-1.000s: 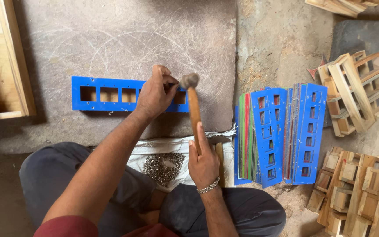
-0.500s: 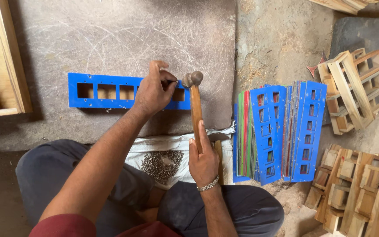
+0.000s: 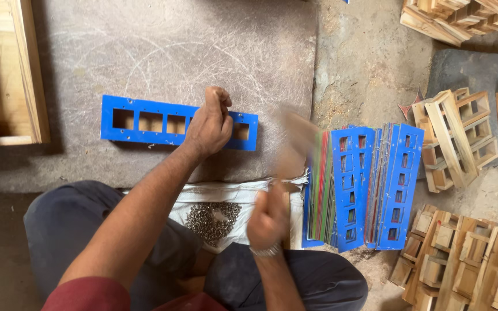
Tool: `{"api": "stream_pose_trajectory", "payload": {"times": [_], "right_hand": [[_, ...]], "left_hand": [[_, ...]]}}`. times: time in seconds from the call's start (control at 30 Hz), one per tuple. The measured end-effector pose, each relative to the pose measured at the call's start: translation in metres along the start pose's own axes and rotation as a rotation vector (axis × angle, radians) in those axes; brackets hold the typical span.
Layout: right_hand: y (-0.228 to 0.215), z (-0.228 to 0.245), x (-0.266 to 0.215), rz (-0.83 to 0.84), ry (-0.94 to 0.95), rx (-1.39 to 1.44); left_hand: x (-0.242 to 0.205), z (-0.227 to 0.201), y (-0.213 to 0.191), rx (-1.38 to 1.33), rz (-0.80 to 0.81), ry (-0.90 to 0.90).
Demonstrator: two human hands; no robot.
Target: The person sits on the floor and assembles small wooden frames using blue plastic jigs. They place a wooden piece into the jig, position nails, and hammer them in with a wooden mallet. The person repeats this process for multiple frames, stacking completed units aside.
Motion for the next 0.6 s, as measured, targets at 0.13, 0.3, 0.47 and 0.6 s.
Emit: {"api": "stream_pose_trajectory", "payload": {"times": [0.13,0.3,0.47,0.6], "right_hand": [[0.019,-0.05,-0.014,0.233,0.426,-0.023],[-0.008,-0.036,-0.012,-0.043,0.205,-0.003],[0.033,-0.053,-0.023,0.305,0.502,-0.099],[0.007,-0.015,-0.02,0.139,0.261,-0.071]], "left_hand": [[-0.01,-0.003,0.002,0.005,-0.014,-0.009],[-0.003,-0.004,-0.001,0.041,-0.025,0.035],[0.003,-0.006,-0.001,0.003,-0.037,0.04],[0.002,-0.001,-0.003,0.025,-0.047,0.08]]}}
Point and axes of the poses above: each hand's wrist, its own x-axis towards the middle knuckle, its own y-axis out of the palm, z = x × y, the point moved 9 cm from there along x, towards the middle knuckle
